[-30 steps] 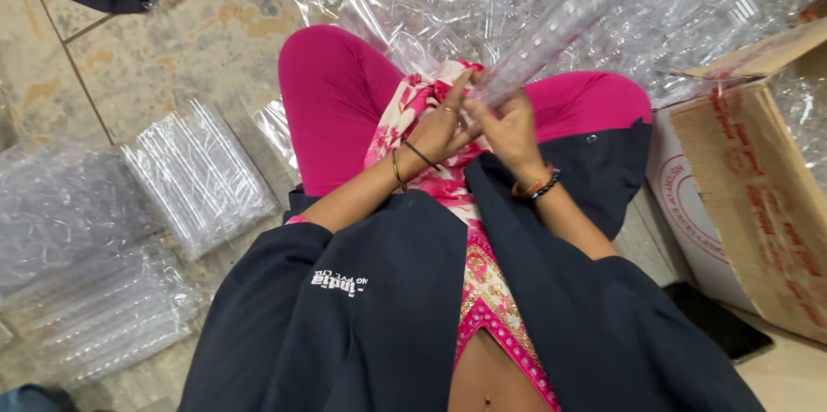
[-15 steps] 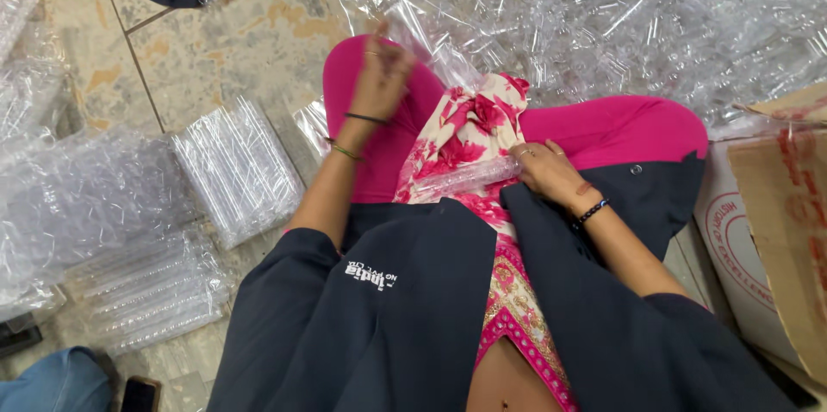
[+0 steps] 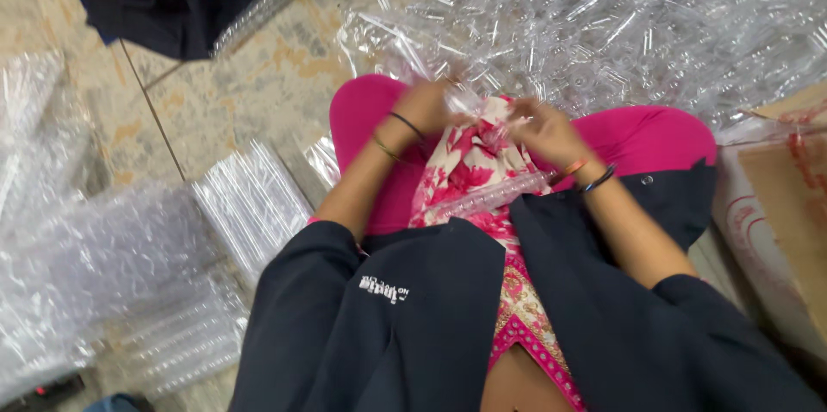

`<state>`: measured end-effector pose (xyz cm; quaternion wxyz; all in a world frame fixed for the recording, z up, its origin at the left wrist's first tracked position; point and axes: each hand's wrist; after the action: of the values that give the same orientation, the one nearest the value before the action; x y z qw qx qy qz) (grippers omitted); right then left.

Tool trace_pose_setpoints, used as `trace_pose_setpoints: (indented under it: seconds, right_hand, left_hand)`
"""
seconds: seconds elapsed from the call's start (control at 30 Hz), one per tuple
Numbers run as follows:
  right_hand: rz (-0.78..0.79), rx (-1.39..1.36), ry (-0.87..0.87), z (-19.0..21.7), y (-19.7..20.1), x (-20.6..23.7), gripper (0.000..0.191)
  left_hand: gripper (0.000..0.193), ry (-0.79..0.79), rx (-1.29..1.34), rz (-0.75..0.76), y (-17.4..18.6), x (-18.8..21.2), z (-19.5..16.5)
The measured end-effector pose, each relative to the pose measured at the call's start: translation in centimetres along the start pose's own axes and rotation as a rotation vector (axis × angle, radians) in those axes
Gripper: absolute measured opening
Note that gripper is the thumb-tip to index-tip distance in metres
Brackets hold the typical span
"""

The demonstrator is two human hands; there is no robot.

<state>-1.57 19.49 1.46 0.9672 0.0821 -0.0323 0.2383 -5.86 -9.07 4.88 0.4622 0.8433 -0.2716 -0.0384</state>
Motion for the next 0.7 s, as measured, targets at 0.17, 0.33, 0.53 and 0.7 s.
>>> trace_pose_setpoints:
  seconds: [0.17,0.33,0.53,0.7]
  right_hand:
    - [-0.491,-1.160,-0.224,-4.6,5.1,-4.2,0.037]
    - [-0.058,-1.160,-0.236,-4.9,-1.1,-3.5,0.026]
    - [-0.433,-1.216,-0.104,-1.8,0.4,-3.1,0.038]
    - [-0.660,-0.879,-0.146,-3.5,-0.2,-4.8,0.070]
  left_hand:
    - [0.110,0.317,0.037,-0.630,7.0,-0.5,13.4]
    - [0.121,0.507,0.200,-0.474,8.7,0.9,18.0]
    - [0.032,-0.138,-0.072,-0.917,8.3,0.1,16.3]
    - [0.020,0.190,0.429,-0.552,8.5,-1.7,13.7]
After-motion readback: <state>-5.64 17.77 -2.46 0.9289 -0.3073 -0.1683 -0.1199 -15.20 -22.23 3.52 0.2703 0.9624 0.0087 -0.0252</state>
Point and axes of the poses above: each hand's wrist, its own x-axis away from the middle knuckle, its own y-axis out of the back of the hand, z = x × y, and after that the axes turned 1 degree about z, right-handed
